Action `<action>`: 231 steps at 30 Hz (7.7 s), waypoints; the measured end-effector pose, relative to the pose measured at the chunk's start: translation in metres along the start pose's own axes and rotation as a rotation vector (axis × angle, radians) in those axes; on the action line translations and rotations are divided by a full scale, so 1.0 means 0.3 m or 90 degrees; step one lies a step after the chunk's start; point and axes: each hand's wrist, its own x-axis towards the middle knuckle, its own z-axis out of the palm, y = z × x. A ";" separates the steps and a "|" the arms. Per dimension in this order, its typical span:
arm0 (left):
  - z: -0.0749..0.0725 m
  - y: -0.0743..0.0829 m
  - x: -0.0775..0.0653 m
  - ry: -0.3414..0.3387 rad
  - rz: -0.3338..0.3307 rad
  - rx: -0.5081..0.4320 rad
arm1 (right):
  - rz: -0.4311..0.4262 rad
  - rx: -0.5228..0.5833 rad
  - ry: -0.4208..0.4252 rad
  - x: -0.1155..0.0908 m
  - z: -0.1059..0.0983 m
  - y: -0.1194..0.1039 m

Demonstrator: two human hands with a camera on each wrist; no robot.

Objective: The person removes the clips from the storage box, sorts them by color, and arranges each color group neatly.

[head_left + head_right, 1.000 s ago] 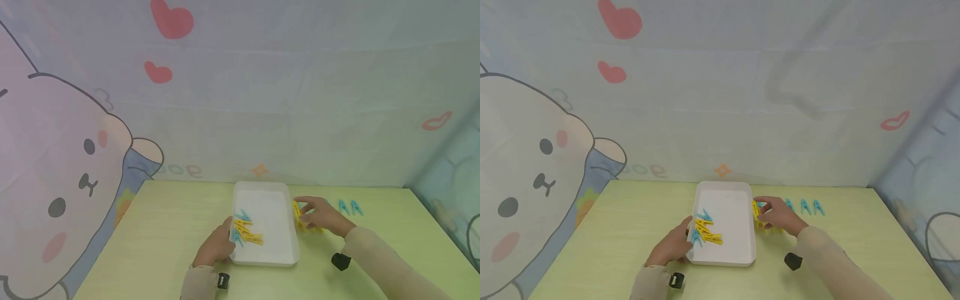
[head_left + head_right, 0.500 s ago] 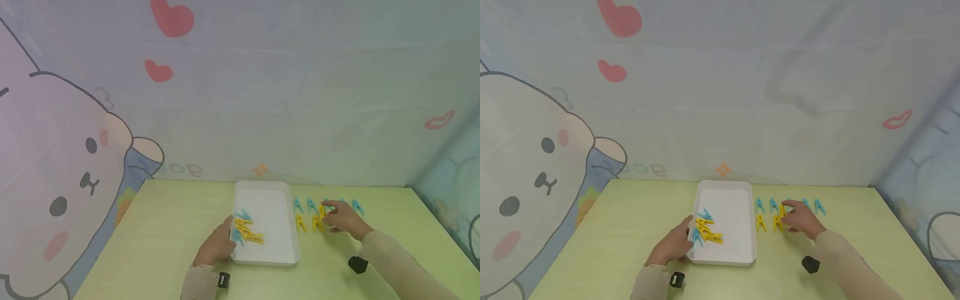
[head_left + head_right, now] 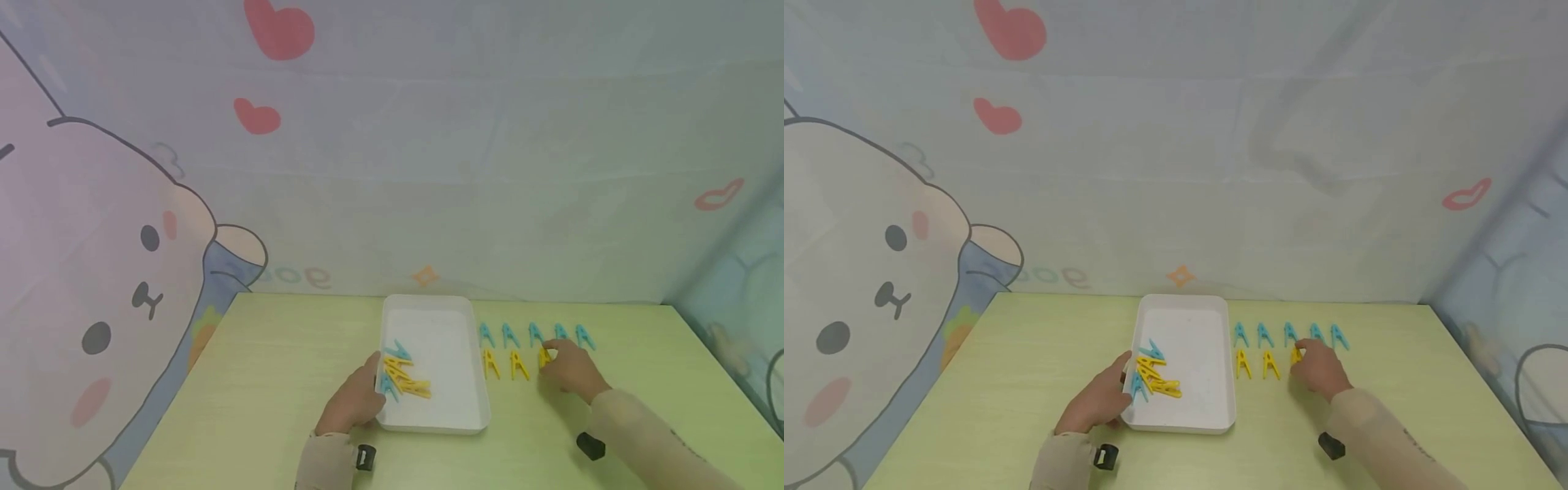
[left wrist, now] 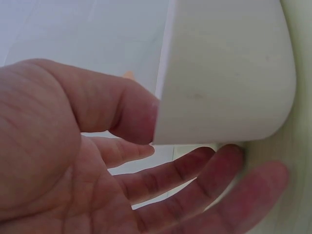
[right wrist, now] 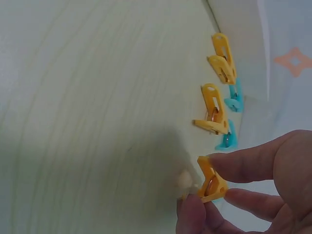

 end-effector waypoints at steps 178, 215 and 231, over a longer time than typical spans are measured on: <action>0.005 -0.023 0.023 -0.002 0.006 -0.006 | -0.101 -0.060 0.072 0.037 -0.062 0.121; -0.002 -0.012 0.018 0.005 -0.002 0.040 | -0.057 -0.172 0.084 0.023 -0.042 0.123; -0.004 -0.020 0.022 -0.002 -0.003 0.012 | -0.186 -0.012 0.329 -0.003 0.005 -0.087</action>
